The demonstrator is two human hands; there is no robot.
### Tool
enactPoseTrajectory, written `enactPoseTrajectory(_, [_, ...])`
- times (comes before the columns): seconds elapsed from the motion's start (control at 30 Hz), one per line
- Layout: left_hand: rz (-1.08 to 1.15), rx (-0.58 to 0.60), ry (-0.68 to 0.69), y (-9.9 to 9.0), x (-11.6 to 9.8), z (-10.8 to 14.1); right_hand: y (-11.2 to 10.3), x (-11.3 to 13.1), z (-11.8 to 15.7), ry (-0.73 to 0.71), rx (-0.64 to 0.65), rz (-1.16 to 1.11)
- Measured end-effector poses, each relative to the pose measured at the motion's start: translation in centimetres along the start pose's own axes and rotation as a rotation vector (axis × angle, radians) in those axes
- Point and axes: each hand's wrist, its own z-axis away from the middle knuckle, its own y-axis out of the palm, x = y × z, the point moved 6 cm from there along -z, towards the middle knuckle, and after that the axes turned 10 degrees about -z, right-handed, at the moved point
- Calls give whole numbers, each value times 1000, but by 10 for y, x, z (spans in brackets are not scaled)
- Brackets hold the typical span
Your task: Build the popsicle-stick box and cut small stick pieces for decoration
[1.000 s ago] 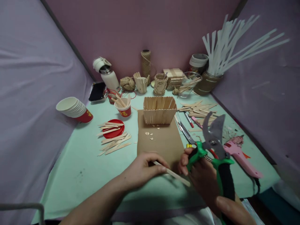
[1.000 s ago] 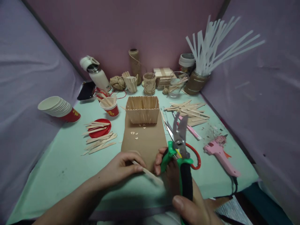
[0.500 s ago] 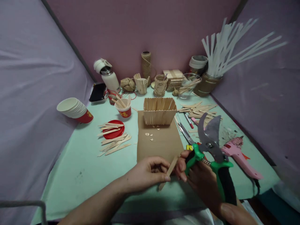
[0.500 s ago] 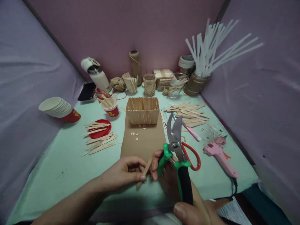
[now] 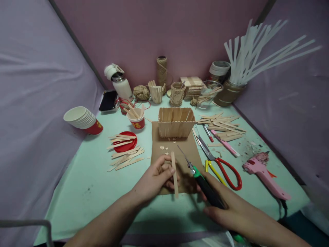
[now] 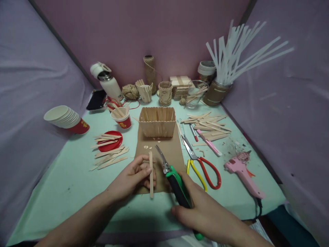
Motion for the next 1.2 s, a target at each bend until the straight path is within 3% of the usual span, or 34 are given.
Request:
enactPoseTrajectory(0.77, [-152, -31, 83, 3, -7, 1, 0, 10, -8, -71, 31, 53])
enactPoseTrajectory(1.2, [-207, -4, 55, 5, -6, 1, 5, 17, -12, 10, 89, 101])
